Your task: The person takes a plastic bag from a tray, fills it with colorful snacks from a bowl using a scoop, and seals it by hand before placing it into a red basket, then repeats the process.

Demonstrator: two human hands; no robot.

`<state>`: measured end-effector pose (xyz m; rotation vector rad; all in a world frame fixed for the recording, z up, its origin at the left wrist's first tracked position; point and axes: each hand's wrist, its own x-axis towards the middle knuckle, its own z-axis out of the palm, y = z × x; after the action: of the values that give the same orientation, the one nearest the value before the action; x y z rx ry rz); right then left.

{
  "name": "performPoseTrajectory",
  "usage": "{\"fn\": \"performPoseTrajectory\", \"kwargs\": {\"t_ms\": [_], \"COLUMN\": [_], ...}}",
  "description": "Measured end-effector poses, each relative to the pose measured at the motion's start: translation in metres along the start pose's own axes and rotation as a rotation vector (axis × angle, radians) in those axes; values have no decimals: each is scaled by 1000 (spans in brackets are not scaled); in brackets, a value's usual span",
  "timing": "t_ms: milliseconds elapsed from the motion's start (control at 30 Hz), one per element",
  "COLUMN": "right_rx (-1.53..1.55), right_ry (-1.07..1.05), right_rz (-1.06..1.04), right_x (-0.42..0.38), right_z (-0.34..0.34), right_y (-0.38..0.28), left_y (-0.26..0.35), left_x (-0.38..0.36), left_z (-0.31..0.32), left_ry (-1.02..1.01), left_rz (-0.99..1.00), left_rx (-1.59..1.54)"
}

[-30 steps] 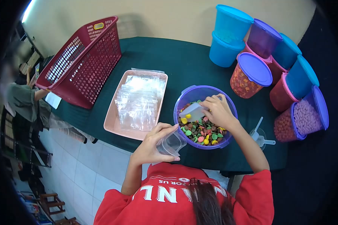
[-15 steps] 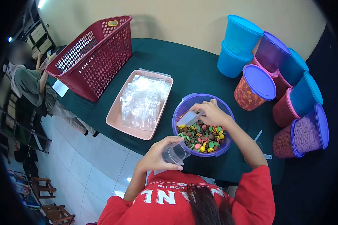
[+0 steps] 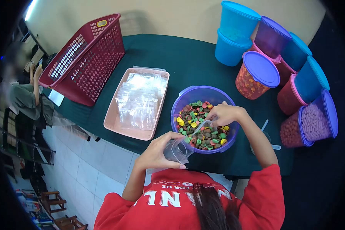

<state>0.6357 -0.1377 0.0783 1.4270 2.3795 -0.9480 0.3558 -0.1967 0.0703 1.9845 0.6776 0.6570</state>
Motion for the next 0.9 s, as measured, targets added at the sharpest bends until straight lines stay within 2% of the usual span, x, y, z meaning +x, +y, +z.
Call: {"fn": "performPoseTrajectory", "kwargs": {"t_ms": [33,100,167,233,367,433,500,567,633,700,767,833,900], "right_rx": [-37,-49,34,122,302,295,305,310,222,200,12,-63,-458], "right_ry": [-40,-29,27,117,346,336,344,382,479,470,370,363,427], "right_rz": [83,99,103,88,80,118,185,159,69,108,143,194,144], "right_x": [-3,-9,-13,-12,-15,-22,-31,-39,-46,-51,-52,-48,-43], "right_z": [0,3,6,11,8,-5,-14,-22,-30,-40,-49,-52,-49], "right_y": [0,0,0,3,-4,-13,-19,-27,-36,-53,-68,-89,-106], "left_y": [-2,-6,-9,-8,-12,-9,-9,-9,-5,-2,2,8,11], "left_x": [0,0,0,1,10,13,14,16,20,24,29,33,37], "left_z": [-2,-2,5,6,1,4,7,8,7,6,7,11,16], "left_ry": [-28,-67,171,207,188,296,313,324,304,282,290,289,268], "left_rz": [22,48,52,17,75,137,120,68,67,54,93,82,104], "left_rx": [-8,-13,-207,-295,-157,92,128,176,152,130,126,108,87]}}
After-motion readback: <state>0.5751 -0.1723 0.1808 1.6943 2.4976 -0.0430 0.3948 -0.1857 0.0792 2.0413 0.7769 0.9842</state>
